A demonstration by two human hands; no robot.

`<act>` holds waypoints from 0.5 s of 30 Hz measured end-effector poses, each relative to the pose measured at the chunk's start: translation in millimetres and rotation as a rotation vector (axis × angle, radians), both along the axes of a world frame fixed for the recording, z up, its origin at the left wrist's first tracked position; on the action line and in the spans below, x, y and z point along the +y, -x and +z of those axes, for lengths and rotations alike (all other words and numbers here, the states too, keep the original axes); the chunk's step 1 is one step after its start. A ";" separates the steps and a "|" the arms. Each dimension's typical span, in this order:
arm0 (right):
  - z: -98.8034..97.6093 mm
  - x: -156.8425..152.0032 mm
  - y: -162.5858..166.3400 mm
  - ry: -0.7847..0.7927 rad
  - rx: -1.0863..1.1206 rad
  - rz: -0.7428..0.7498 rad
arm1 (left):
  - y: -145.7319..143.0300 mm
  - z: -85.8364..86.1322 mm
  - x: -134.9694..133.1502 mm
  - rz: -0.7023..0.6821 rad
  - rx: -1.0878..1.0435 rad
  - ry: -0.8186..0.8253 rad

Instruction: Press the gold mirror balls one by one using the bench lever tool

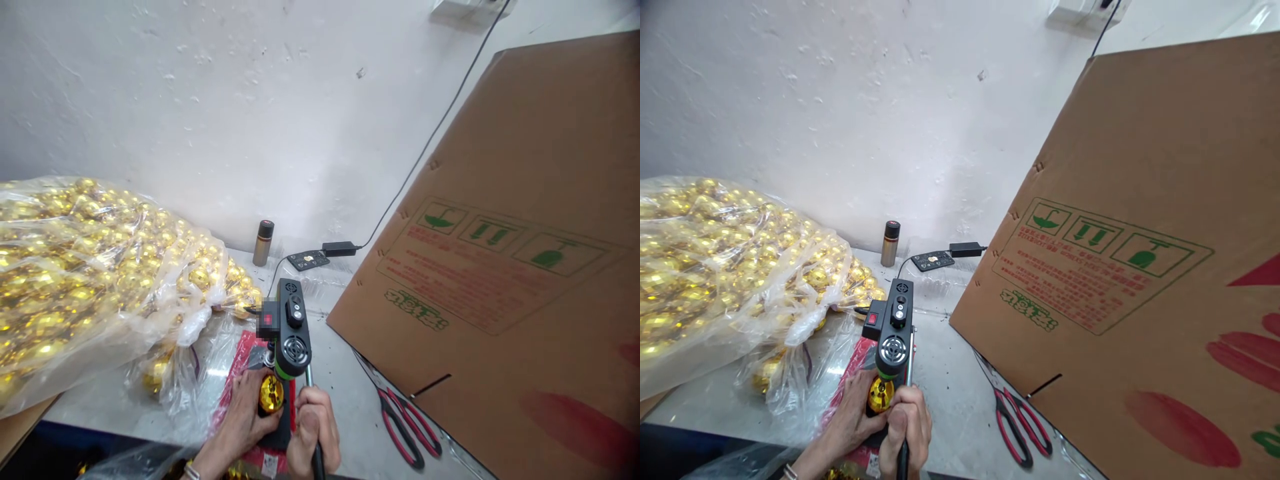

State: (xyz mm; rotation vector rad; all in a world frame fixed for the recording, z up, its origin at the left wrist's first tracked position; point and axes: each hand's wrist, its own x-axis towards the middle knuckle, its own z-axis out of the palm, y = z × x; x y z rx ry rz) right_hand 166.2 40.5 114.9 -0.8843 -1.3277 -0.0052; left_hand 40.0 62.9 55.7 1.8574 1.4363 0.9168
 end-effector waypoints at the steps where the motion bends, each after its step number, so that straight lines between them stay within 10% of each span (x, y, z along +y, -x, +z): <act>1: -1.4 0.6 0.5 -0.006 0.011 -0.005 | 0.0 -0.5 0.2 -0.001 -0.001 -0.005; 15: -10.4 3.8 -0.9 -0.079 -0.099 -0.011 | 0.5 -1.6 2.2 -0.014 -0.034 -0.027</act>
